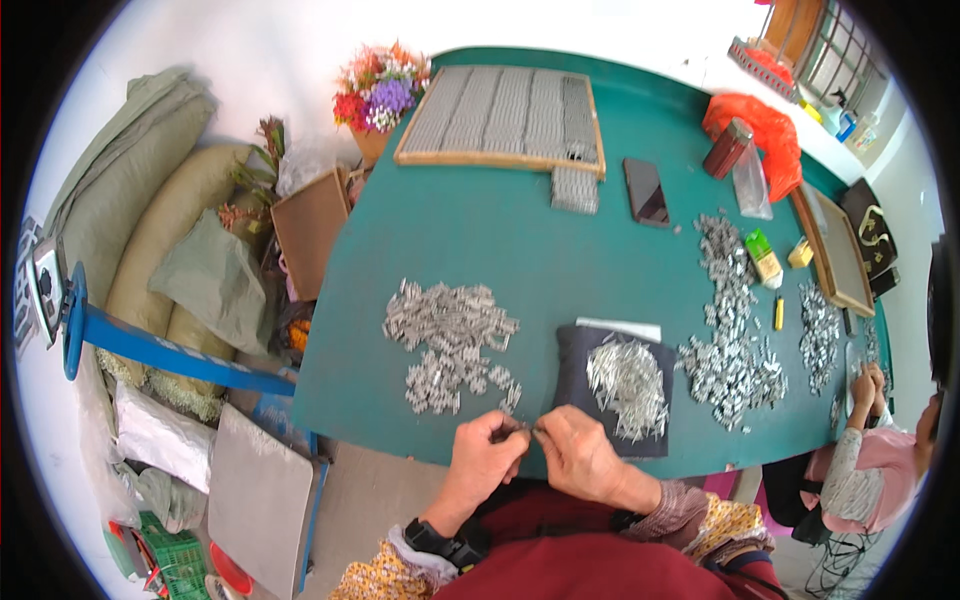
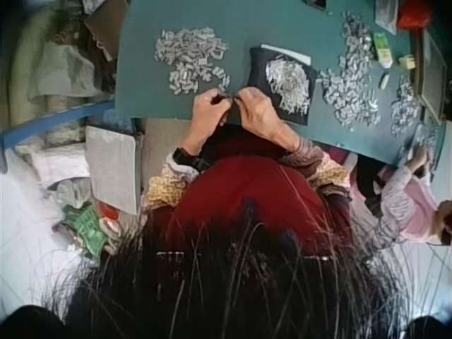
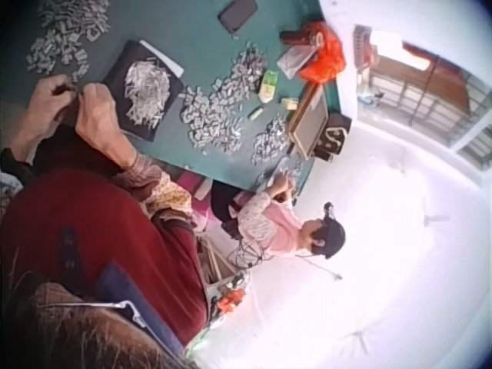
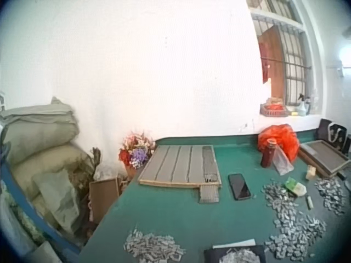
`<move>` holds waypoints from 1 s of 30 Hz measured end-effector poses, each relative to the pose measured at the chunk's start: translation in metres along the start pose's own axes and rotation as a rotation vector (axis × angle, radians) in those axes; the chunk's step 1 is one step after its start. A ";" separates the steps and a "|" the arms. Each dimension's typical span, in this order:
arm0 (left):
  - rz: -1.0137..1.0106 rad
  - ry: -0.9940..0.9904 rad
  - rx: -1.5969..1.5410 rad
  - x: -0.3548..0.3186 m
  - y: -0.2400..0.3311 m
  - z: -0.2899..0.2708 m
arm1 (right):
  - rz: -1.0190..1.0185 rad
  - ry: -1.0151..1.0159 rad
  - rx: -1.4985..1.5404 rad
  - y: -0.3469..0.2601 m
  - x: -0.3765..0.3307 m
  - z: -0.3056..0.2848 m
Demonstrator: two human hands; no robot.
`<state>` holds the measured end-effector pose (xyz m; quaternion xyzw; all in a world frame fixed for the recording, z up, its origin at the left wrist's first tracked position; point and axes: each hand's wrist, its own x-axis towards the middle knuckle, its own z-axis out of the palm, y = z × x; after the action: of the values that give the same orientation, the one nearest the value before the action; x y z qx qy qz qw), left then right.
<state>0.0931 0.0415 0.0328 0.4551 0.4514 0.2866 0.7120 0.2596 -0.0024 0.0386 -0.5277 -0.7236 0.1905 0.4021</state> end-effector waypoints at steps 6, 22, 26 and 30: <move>0.172 0.145 0.220 0.012 -0.032 0.005 | -0.041 -0.118 -0.122 0.002 -0.007 0.004; 0.296 0.086 0.132 -0.007 0.003 0.010 | 0.351 -0.076 0.137 -0.001 0.009 -0.009; 0.170 -0.033 0.033 -0.004 -0.011 0.001 | 0.158 0.051 -0.107 0.004 0.010 -0.022; 0.067 -0.019 -0.100 -0.008 -0.010 -0.001 | 0.132 0.116 -0.183 0.011 0.024 -0.030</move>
<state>0.0889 0.0308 0.0270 0.4366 0.4143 0.3284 0.7279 0.2869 0.0198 0.0578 -0.6187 -0.6772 0.1188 0.3800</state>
